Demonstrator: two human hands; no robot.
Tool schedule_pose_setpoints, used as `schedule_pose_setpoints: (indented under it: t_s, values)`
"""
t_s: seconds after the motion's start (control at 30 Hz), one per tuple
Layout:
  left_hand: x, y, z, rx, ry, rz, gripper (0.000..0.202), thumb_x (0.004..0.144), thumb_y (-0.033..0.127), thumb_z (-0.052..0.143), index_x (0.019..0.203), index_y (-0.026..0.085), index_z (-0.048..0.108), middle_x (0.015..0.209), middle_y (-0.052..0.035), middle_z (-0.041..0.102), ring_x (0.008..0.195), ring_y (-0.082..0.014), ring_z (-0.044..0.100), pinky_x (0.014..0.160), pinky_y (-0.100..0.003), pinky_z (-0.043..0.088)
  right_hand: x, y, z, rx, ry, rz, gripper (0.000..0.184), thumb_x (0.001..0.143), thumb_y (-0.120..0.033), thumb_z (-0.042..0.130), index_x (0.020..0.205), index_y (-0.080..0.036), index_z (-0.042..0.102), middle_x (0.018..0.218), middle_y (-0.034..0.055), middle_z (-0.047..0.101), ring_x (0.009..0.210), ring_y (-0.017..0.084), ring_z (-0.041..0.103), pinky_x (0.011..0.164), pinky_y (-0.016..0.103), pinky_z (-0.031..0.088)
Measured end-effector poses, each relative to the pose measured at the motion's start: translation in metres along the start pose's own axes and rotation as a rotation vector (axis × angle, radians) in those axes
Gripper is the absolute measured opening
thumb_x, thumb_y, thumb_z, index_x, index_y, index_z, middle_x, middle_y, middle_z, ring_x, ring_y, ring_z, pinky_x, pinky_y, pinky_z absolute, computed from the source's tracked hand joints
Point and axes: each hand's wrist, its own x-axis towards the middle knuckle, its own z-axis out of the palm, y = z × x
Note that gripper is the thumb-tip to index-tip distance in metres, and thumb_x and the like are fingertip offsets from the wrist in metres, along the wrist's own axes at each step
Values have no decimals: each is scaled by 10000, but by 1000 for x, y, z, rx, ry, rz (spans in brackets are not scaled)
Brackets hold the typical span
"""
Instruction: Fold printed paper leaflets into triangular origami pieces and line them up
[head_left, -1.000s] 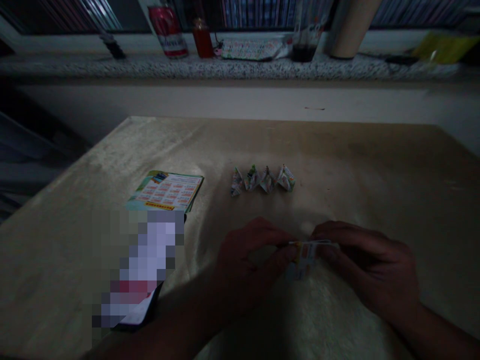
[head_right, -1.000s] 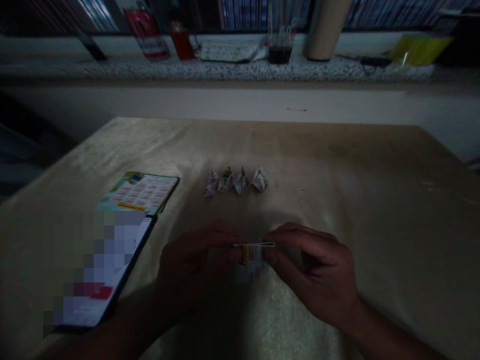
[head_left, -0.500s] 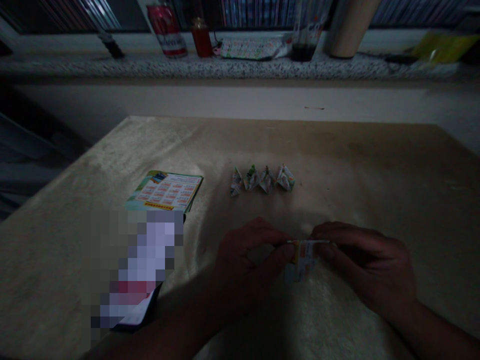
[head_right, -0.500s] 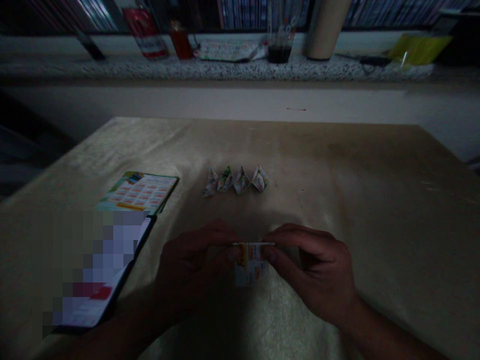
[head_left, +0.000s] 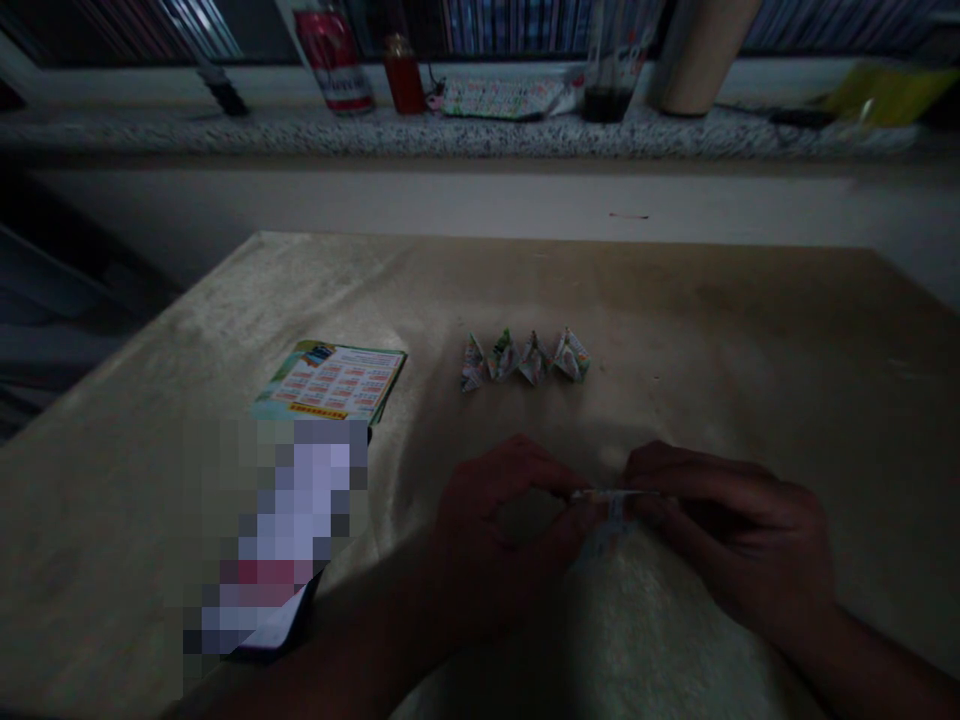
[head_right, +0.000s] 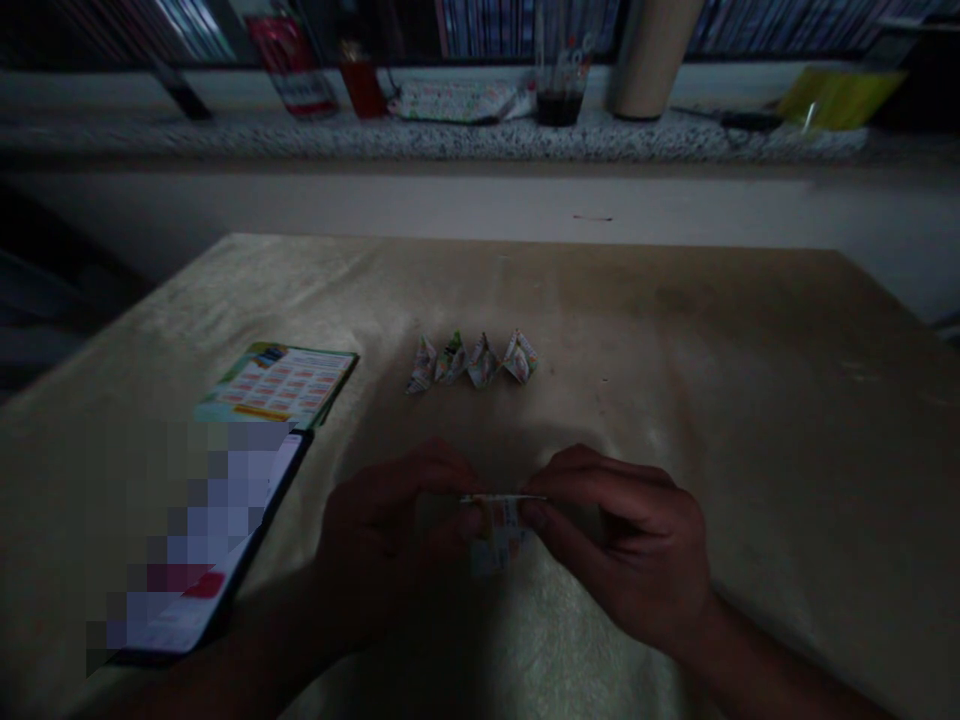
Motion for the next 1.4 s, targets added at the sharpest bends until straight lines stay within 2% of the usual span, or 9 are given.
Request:
schedule_pose_setpoints:
  t_s: [0.23,0.43,0.7,0.87,1.2,1.4]
  values:
    - [1,1,-1,30,-33,41,62,823,149,784,874,184,793,721,-35,728,663,-155,668,625,-268,541,-1,1,-1,-7,-52,-58,259,818,-11,721,964,-213,790,773,33,765,704,182,732,607,287,602]
    - [3,4,-2,50,-61,84,71,829,152,788,897,171,796,771,-45,728,707,-151,689,656,-259,567,1,2,2,-9,-82,-89,224,819,-18,719,951,-186,786,744,39,737,672,184,705,584,309,592]
    - [4,4,-4,120,-63,191,69,823,122,776,882,157,777,761,-50,733,686,-143,682,652,-258,572,-2,3,2,5,-108,-102,288,833,-26,717,1019,-236,786,764,36,746,701,201,706,601,348,588]
    - [5,5,-5,152,-78,245,42,847,142,768,879,169,772,738,-40,739,665,-145,670,652,-276,562,-1,3,3,2,-93,-105,261,839,-54,722,1005,-242,793,746,34,751,681,207,704,619,371,600]
    - [6,4,-4,126,-77,242,47,824,105,788,859,134,779,741,-55,750,661,-141,675,647,-259,562,-1,4,2,-2,-112,-111,291,843,-45,715,1038,-250,781,783,42,769,700,213,717,624,376,594]
    - [4,3,-5,95,-79,236,73,843,106,770,869,174,774,743,-31,757,655,-140,665,645,-266,557,1,2,4,4,-92,-134,299,825,-39,720,1022,-253,789,732,28,753,663,212,708,608,385,602]
